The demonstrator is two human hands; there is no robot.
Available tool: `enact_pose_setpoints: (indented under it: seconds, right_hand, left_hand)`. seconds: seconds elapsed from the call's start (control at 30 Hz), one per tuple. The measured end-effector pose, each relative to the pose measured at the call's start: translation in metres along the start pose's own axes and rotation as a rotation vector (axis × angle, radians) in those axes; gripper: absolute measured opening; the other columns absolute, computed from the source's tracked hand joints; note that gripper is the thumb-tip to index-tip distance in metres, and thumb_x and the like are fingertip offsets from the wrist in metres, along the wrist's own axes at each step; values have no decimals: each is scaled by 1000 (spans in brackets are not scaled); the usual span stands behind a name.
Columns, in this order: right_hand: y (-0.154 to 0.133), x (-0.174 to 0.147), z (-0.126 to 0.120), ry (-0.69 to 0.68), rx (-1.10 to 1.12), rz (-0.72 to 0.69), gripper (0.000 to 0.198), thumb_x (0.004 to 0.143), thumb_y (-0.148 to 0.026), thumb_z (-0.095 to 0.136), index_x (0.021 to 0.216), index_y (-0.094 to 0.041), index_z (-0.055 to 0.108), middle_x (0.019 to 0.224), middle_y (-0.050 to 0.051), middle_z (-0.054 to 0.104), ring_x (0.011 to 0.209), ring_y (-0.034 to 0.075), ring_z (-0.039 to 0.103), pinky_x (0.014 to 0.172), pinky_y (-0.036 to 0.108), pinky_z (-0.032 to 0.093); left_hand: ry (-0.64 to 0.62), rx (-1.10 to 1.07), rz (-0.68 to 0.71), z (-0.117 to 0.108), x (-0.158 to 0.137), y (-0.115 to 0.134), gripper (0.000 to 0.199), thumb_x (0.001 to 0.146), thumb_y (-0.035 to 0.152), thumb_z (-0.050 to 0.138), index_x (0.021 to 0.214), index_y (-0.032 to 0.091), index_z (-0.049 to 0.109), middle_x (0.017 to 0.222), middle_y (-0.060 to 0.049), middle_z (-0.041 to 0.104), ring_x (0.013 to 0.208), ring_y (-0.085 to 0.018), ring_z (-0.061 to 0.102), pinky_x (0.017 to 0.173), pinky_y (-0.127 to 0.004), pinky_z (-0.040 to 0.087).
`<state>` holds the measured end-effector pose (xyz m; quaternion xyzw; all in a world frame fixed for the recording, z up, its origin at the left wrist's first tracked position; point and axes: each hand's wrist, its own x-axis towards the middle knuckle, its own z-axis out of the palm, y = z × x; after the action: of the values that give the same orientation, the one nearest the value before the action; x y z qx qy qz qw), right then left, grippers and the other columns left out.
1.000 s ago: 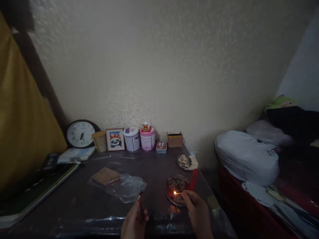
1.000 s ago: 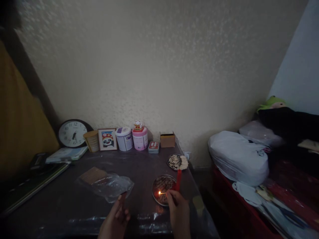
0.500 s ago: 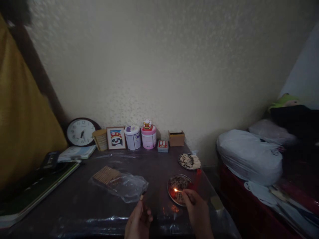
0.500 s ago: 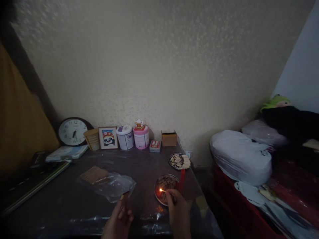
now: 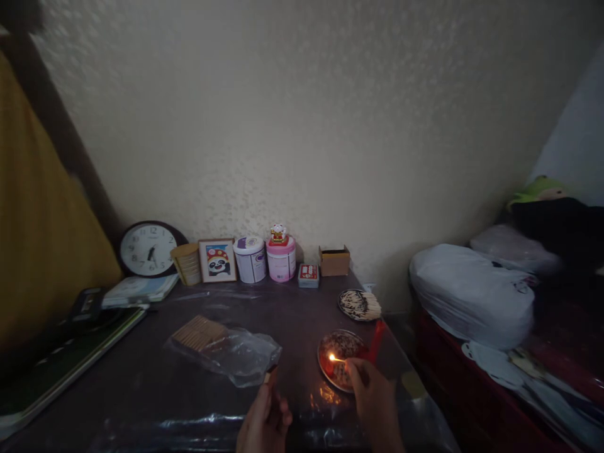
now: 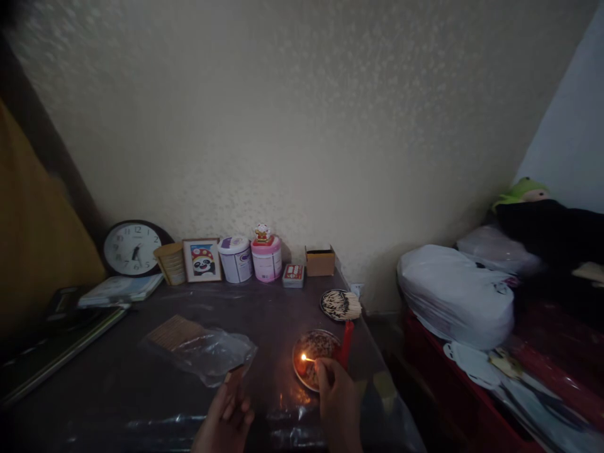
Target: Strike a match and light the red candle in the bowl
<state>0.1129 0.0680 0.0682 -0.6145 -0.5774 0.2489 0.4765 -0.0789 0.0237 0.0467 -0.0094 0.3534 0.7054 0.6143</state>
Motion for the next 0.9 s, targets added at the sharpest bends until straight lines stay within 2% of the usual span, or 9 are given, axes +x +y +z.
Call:
enact_pose_setpoints:
  seconds: [0.07, 0.13, 0.27, 0.47, 0.67, 0.9]
  right_hand:
    - [1, 0, 1, 4, -29, -17, 33, 82, -44, 49, 76, -18, 70, 75, 9, 75, 70, 24, 69, 63, 30, 50]
    - [1, 0, 2, 0, -47, -24, 33, 83, -43, 49, 76, -18, 70, 73, 8, 74, 67, 24, 69, 61, 29, 49]
    - [-1, -1, 5, -13, -75, 5, 32, 83, -43, 48, 76, -20, 69, 73, 6, 74, 67, 22, 68, 62, 29, 48]
    - [0, -1, 9, -19, -83, 25, 30, 84, -42, 48, 76, -21, 67, 74, 5, 73, 70, 22, 68, 66, 29, 48]
    - [4, -1, 12, -26, -99, 25, 29, 83, -41, 47, 77, -21, 68, 75, 5, 74, 70, 22, 67, 68, 30, 47]
    - [-1, -2, 12, -56, -116, 27, 30, 84, -41, 45, 76, -22, 66, 74, 3, 72, 70, 21, 66, 67, 30, 45]
  left_hand:
    - [35, -14, -35, -1, 1, 2, 53, 32, 42, 90, 80, 25, 77, 61, 2, 58, 55, -13, 54, 47, -25, 45]
    - [38, -24, -46, -2, 2, 3, 54, 30, 41, 91, 80, 26, 76, 61, 2, 59, 54, -13, 55, 46, -25, 45]
    - [-12, -31, -43, -5, 5, 3, 49, 37, 40, 90, 82, 25, 76, 61, 2, 59, 55, -13, 55, 47, -25, 45]
    - [-34, 57, -27, -8, 5, 5, 32, 59, 37, 80, 86, 22, 75, 64, -1, 59, 56, -15, 57, 49, -27, 46]
    - [-24, 48, -18, -7, 3, 6, 40, 51, 42, 83, 85, 21, 75, 61, 0, 58, 56, -15, 56, 50, -27, 45]
    - [4, 67, -21, -11, 9, 5, 35, 58, 38, 78, 89, 21, 74, 67, -1, 59, 57, -15, 55, 51, -29, 45]
